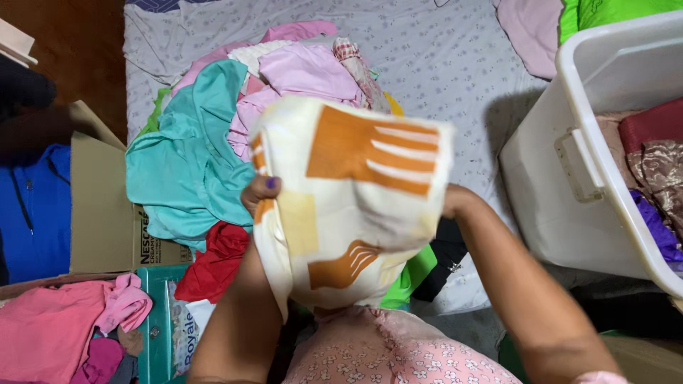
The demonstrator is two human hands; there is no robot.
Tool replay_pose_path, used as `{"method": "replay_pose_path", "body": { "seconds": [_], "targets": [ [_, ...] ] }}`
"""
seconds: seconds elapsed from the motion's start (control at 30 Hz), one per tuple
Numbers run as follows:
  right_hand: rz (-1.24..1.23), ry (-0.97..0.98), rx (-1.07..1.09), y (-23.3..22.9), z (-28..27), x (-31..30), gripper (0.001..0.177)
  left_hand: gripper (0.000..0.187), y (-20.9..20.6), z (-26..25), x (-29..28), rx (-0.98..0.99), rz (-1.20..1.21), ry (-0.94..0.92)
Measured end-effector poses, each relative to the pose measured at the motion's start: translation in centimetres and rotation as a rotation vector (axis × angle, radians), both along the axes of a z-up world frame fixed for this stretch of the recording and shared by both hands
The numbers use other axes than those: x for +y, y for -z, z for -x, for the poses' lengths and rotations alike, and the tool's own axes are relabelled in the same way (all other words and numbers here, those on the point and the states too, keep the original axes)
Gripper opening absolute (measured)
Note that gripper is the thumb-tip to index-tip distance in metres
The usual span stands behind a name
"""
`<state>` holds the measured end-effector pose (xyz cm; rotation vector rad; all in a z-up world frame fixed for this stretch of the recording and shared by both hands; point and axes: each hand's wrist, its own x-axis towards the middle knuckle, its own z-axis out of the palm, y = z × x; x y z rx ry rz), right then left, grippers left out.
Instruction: The person folds several pieces of bedding and linens, including a purple sheet, a patterned brown sheet, a red towel, a gold sheet, a patterned towel, and a white sheet. Each item is unfolded, smoothed, folded into a compact rectangle, and placed into a white plastic storage bin.
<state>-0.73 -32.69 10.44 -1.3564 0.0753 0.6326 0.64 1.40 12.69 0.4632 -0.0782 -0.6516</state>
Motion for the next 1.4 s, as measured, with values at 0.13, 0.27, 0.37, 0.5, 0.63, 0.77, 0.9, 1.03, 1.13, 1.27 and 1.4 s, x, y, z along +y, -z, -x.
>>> {"method": "replay_pose_path", "body": {
  "seconds": [0.13,0.27,0.37,0.5,0.63,0.77,0.9,1.03,1.13,1.27,1.4],
  "targets": [
    [-0.329,0.321,0.019,-1.7,3.2,-0.6,0.076,0.082,3.0,-1.3,-1.2,-0.049,-0.015,-0.22],
    [-0.489,0.206,-0.17,-4.6,4.9,0.3,0.069,0.063,10.0,-1.4,-2.8,-0.095,0.014,-0.345],
    [-0.025,0.19,-0.406,-5.9,4.1,1.2,0.061,0.03,14.2,-2.6,-2.0,-0.334,-0.127,-0.232],
    [0.532,0.333,-0.221,-7.7,1.5,1.2,0.068,0.028,12.7,-6.4,1.5,-0.324,-0.525,-0.244],
    [0.151,0.328,-0.443,-10.8,-0.4,0.0,0.065,0.026,5.8,-8.1,4.6,-0.266,-0.532,-0.132],
    [-0.358,0.259,-0.502,-13.2,-0.2,1.6,0.068,0.024,0.2,-7.1,4.6,-0.334,-0.507,-0.217],
    [-0.682,0.256,-0.163,-12.0,0.3,6.2,0.065,0.023,-0.2,-4.0,1.5,-0.307,-0.456,-0.307],
    [-0.797,0.256,-0.198,-11.1,0.9,6.6,0.051,0.021,1.2,-1.7,-1.7,-0.276,-0.433,-0.307],
    [-0.909,0.182,-0.207,-11.9,1.3,5.4,0.054,0.019,0.6,-0.1,-2.4,-0.271,-0.437,-0.297],
    [-0.364,0.174,-0.122,-14.0,0.1,3.1,0.054,0.018,-2.3,-0.6,-2.7,-0.306,-0.427,-0.3],
    [-0.645,0.113,0.047,-14.5,-0.5,1.7,0.051,0.016,-4.0,-2.5,-0.3,-0.366,-0.447,-0.38]
  ]
}}
